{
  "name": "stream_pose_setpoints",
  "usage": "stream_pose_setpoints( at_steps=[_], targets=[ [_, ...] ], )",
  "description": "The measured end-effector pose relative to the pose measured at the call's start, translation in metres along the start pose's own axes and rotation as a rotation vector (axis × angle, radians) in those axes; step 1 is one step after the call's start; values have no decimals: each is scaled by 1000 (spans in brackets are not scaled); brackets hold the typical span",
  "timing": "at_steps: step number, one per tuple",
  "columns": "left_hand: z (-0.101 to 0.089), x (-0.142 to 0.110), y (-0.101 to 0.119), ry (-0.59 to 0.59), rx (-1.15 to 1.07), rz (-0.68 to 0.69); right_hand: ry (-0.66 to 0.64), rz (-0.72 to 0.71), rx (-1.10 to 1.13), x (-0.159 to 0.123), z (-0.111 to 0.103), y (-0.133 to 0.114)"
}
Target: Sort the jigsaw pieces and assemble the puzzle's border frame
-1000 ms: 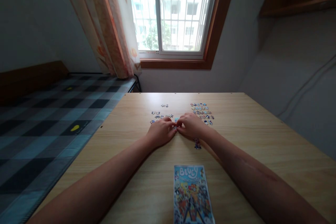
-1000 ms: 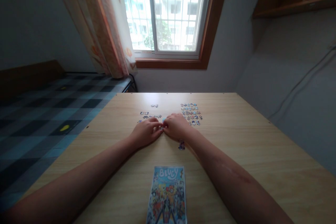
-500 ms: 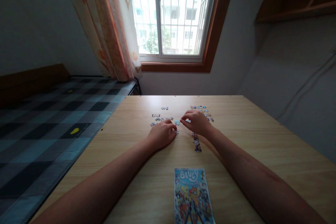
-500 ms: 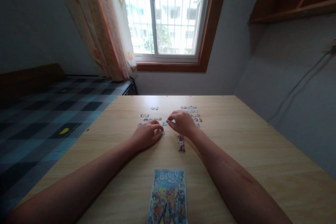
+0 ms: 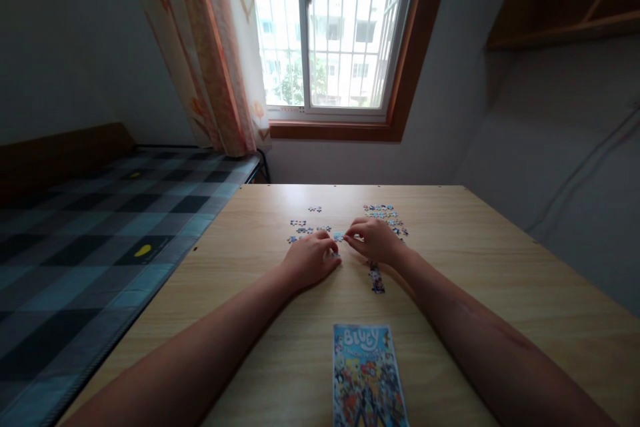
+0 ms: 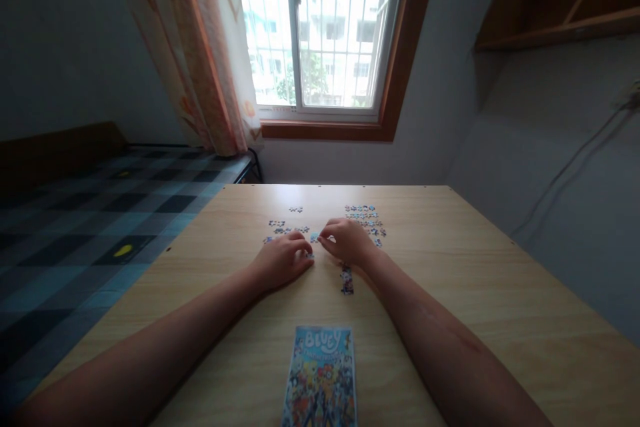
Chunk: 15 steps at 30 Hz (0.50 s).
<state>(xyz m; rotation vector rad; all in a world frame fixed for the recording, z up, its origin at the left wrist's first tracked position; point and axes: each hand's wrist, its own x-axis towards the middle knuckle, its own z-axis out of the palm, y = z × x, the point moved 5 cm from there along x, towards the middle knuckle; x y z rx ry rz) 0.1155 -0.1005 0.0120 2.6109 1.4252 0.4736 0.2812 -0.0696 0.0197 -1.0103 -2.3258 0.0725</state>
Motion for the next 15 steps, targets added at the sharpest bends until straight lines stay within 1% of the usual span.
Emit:
stream_pose_setpoints(
  at_steps=[3, 5, 10, 15],
  targets=[
    [1, 2, -3, -7, -19, -38, 60, 9, -23, -1, -3, 1],
    [3, 4, -5, -21, -24, -41, 80, -2, -41, -2, -3, 0],
    [6, 5, -7, -77, -19, 18, 101, -41, -61, -4, 0, 0],
    [4, 3, -3, -78, -2, 64, 74, -38, -45, -5, 5, 4]
  ],
)
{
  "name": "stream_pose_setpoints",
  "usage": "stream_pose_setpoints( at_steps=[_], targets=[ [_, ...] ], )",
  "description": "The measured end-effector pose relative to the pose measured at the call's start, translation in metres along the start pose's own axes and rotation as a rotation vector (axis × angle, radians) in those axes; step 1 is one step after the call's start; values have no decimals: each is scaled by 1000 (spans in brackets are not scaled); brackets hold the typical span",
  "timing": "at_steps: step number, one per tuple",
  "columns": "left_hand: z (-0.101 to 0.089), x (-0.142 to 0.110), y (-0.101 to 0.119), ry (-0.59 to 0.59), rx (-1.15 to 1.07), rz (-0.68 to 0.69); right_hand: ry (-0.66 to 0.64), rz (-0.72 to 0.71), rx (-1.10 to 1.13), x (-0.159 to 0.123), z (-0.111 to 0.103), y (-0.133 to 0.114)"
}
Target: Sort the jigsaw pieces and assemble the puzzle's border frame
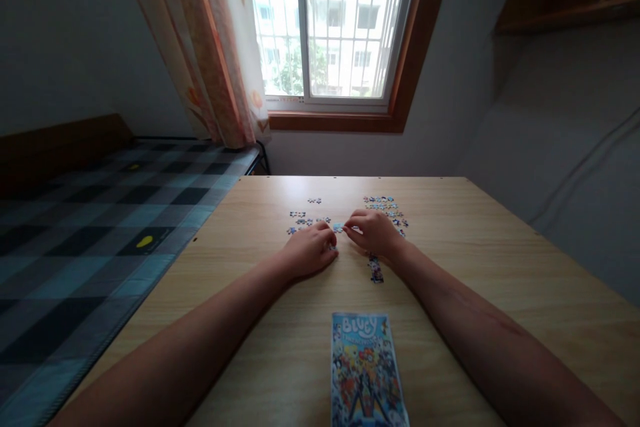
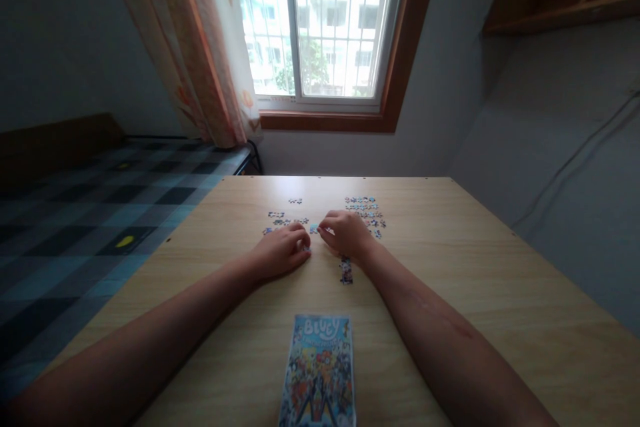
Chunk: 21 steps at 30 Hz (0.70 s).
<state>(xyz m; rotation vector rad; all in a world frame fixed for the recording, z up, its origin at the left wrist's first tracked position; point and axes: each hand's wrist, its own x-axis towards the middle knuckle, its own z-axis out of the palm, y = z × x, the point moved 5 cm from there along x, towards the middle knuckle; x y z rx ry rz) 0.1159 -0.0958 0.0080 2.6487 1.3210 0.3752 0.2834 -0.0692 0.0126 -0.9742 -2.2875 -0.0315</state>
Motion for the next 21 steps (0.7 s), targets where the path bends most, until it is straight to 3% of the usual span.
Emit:
stream_pose_setpoints(
  at_steps=[14, 21],
  targets=[
    [-5, -2, -10, 193, -56, -155, -48, -41, 16, 2, 4, -9],
    [-6, -4, -6, 129, -37, -100, -7, -60, -33, 2, 2, -4]
  ],
)
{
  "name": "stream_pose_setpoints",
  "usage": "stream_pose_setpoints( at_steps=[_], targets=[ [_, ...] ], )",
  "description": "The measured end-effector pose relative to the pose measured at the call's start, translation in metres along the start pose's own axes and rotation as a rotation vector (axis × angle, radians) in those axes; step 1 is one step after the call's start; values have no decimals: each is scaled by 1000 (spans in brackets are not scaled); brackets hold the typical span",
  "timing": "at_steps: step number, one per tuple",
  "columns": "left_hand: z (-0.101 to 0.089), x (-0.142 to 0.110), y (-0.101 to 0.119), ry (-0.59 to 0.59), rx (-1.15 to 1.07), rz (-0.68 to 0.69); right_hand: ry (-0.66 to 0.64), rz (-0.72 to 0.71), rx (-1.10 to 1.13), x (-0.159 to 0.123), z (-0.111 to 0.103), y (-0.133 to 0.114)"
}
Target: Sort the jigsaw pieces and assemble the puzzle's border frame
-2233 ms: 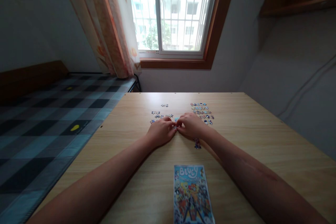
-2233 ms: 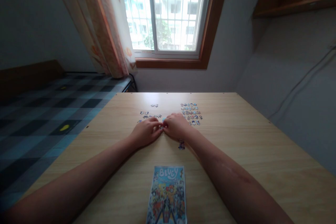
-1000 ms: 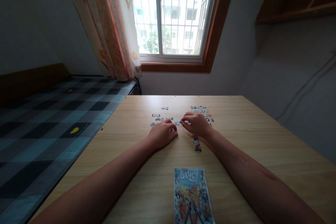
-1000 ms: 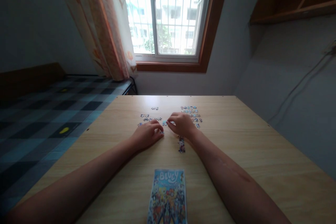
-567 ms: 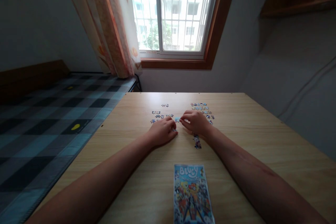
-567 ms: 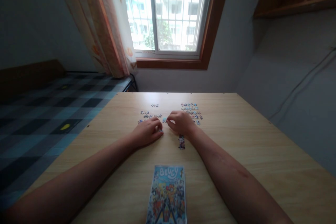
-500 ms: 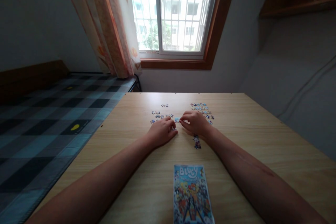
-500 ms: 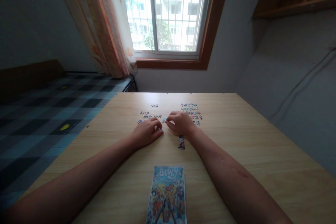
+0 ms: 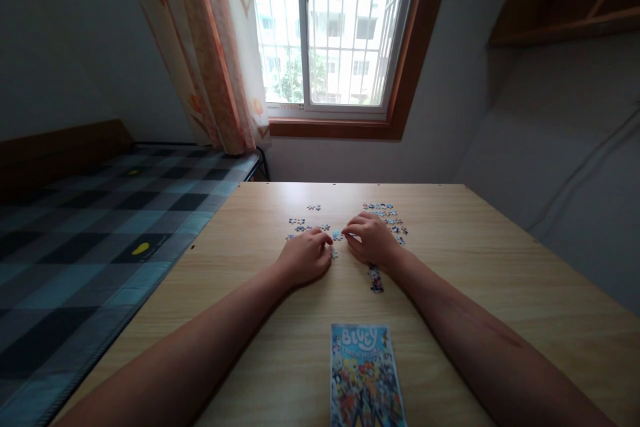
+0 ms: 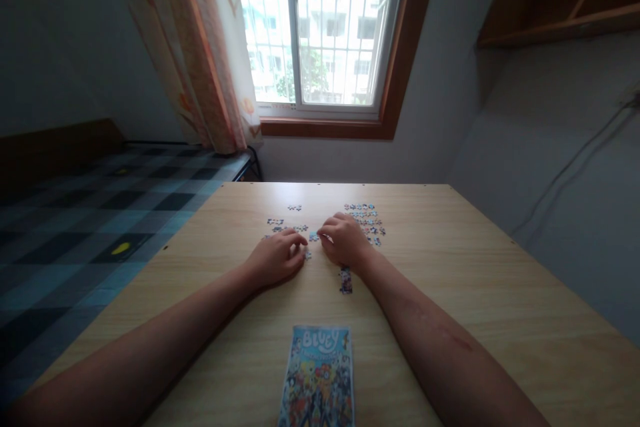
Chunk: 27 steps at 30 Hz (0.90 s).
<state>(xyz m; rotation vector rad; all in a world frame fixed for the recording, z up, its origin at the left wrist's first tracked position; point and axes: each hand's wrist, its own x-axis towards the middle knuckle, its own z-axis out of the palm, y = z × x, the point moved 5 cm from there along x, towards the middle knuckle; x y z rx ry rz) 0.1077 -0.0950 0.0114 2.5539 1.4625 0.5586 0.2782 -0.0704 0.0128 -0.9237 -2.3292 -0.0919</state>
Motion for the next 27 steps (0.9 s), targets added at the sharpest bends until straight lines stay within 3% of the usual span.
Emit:
stream_pose_setpoints(
  at_steps=[12, 22, 27],
  targets=[
    [1, 1, 2, -31, 44, 19, 45, -20, -18, -1, 3, -4],
    [-1, -1, 5, -4, 54, 17, -184, -40, 44, 1, 4, -17],
    [0, -1, 4, 36, 64, -6, -226, -3, 10, 2, 2, -18]
  ],
)
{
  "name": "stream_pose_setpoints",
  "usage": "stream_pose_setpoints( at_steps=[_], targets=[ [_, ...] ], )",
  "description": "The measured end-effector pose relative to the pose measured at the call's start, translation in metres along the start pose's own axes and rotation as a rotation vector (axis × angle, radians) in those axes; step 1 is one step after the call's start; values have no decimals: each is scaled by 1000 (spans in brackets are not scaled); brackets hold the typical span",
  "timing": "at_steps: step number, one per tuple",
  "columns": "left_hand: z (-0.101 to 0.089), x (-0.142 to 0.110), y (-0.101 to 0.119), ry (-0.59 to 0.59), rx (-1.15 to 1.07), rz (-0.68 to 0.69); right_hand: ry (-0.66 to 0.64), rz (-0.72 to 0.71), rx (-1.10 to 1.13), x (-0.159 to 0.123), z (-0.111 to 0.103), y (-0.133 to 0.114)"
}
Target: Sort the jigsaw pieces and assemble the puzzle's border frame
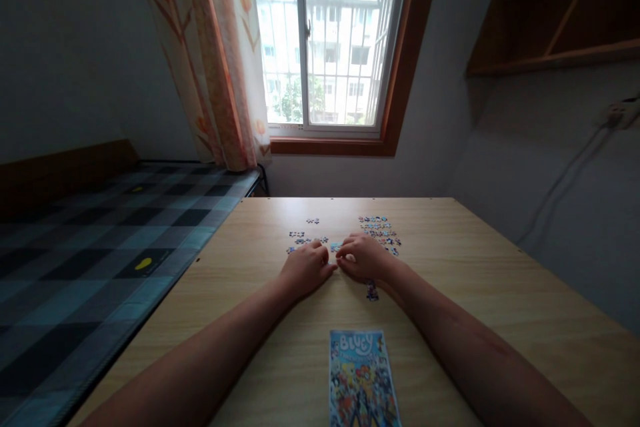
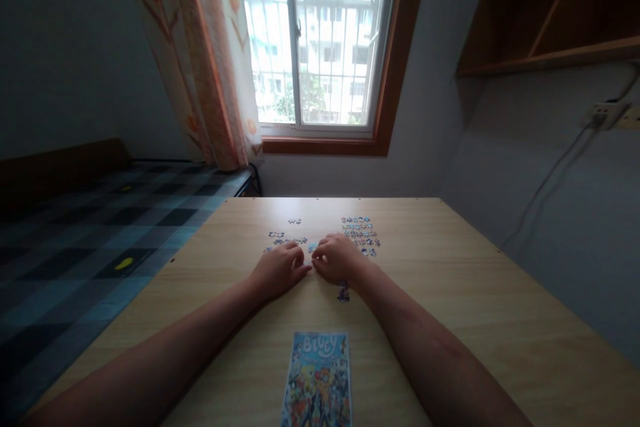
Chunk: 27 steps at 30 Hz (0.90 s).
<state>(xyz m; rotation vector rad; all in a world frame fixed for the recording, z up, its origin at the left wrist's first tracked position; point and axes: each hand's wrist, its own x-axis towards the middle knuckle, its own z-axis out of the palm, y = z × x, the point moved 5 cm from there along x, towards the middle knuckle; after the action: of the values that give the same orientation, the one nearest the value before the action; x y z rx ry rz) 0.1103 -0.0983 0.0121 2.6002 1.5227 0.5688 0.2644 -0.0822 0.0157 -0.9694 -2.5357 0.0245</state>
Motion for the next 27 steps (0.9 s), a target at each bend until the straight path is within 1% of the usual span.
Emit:
stream_pose_setpoints(
  at_steps=[4, 6, 10, 13, 17, 23, 27],
  targets=[
    [-4, 3, -14, 159, -149, -92, -16, 43, -17, 2, 2, -2],
    [-7, 4, -22, 237, -242, -136, -46, 63, -27, 4, 3, -6],
    [-11, 3, -28, 334, -345, -159, -117, 126, -57, 7, 1, -16],
    [-10, 2, -26, 358, -364, -152, -142, 187, -46, 7, 0, -19],
    [-10, 2, -25, 358, -371, -159, -162, 239, -50, 7, 1, -20],
    [-11, 3, -25, 361, -370, -160, -154, 237, -65, 7, 3, -22],
    [-8, 3, -26, 355, -361, -168, -168, 238, -78, 9, 5, -22]
  ],
)
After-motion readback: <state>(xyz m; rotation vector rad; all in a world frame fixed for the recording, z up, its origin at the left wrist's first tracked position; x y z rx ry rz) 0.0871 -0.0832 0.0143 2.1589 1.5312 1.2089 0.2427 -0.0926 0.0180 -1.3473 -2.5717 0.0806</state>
